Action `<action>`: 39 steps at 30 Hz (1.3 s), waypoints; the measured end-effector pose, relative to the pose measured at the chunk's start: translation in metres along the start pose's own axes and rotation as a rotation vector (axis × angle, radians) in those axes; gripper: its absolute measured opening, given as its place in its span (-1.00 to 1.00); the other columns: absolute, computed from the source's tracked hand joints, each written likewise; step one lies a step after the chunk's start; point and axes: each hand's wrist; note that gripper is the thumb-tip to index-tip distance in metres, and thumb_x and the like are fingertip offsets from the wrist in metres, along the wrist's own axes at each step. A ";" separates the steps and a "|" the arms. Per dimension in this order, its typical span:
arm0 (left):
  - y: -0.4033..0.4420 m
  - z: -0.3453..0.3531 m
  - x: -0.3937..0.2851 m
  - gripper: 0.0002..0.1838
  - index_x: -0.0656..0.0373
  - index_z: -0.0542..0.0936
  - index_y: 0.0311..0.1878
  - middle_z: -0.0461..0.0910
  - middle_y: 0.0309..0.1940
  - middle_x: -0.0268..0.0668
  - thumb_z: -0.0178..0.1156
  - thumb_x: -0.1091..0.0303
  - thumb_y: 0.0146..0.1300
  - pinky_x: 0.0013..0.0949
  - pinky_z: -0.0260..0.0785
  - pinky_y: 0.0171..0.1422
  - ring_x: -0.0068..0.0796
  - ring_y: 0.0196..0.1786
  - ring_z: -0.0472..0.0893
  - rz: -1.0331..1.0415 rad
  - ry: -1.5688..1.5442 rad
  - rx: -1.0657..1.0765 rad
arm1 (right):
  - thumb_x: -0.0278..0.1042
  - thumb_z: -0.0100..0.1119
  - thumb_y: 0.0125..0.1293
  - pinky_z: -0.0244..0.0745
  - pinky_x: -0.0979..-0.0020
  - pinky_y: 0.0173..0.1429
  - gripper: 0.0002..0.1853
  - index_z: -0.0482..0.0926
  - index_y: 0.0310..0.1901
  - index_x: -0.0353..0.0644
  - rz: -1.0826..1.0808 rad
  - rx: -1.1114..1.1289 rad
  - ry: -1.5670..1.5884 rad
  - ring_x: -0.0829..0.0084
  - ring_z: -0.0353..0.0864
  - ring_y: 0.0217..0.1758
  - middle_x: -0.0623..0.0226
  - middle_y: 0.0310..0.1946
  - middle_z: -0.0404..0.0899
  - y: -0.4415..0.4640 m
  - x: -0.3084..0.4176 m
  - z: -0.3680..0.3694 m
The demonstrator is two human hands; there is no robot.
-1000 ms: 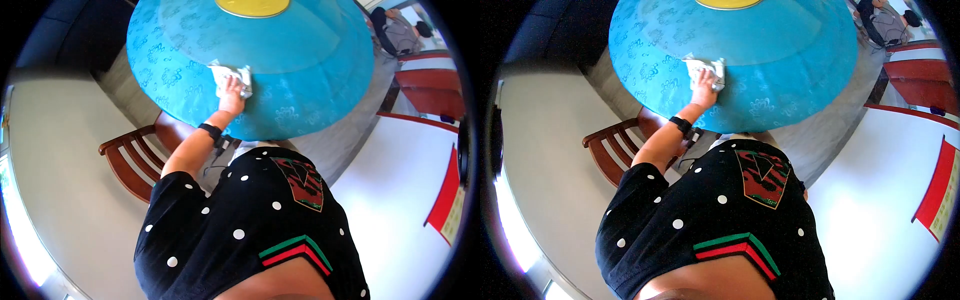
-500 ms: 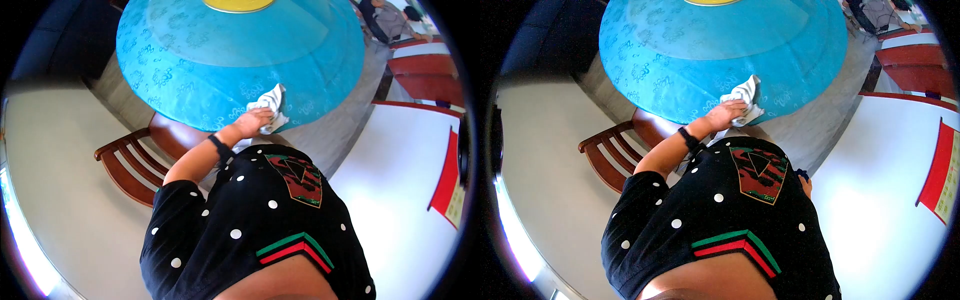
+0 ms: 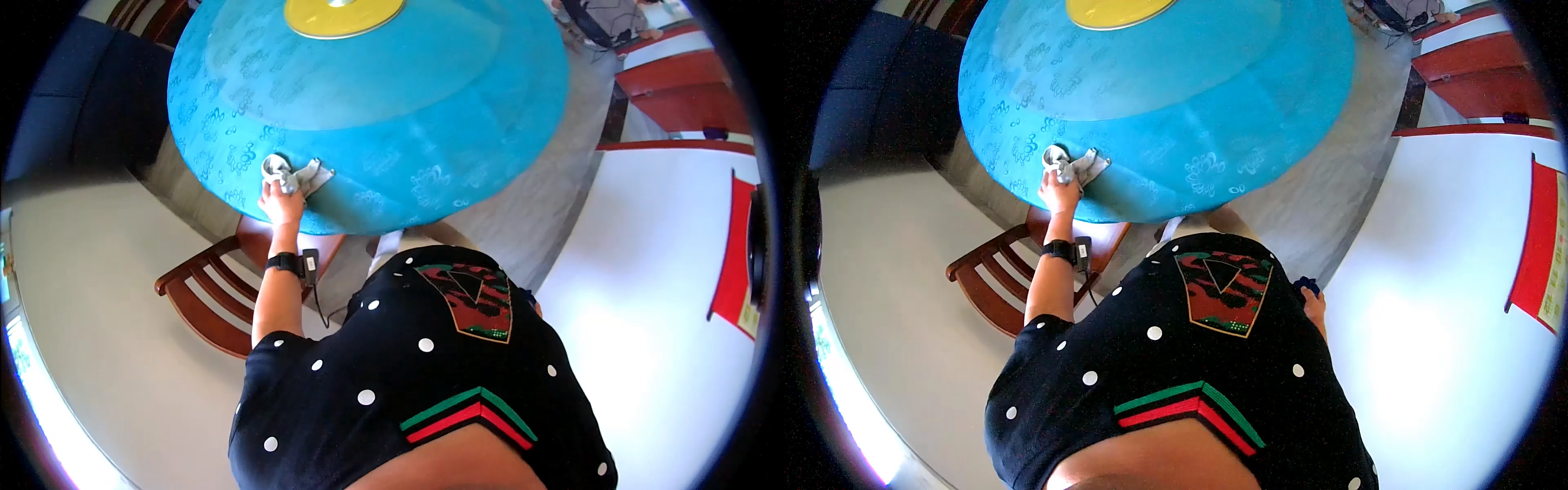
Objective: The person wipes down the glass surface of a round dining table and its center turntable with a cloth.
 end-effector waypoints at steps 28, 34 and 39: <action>-0.029 0.085 -0.384 -0.52 0.10 0.61 0.03 0.42 0.16 0.03 0.32 0.21 -0.03 -0.07 0.22 0.38 0.16 0.24 0.33 0.420 -0.196 0.493 | -0.36 0.26 0.21 0.58 0.43 -0.33 -0.66 0.56 0.01 -0.27 0.149 0.109 0.488 0.37 0.71 -0.30 0.26 -0.21 0.69 0.010 0.121 -0.052; -0.061 0.079 -0.378 -0.55 0.05 0.62 -0.03 0.49 0.13 -0.19 0.33 0.26 -0.09 -0.11 0.30 0.32 -0.10 0.25 0.38 1.013 -0.342 0.808 | -0.37 0.26 0.22 0.59 0.43 -0.15 -0.66 0.57 0.00 -0.35 0.204 0.075 0.418 0.39 0.70 -0.25 0.25 -0.21 0.69 0.006 0.086 -0.052; -0.081 0.034 -0.302 -0.55 -0.08 0.64 -0.03 0.53 0.13 -0.32 0.33 0.30 -0.11 -0.11 0.31 0.30 -0.18 0.26 0.40 1.112 -0.384 0.834 | -0.34 0.29 0.19 0.57 0.44 -0.16 -0.65 0.58 -0.03 -0.35 0.088 0.196 0.371 0.40 0.69 -0.28 0.27 -0.27 0.68 0.000 0.057 -0.052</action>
Point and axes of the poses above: each hand's wrist, its own y-axis towards the middle knuckle, its own z-axis out of the palm, x = y × z
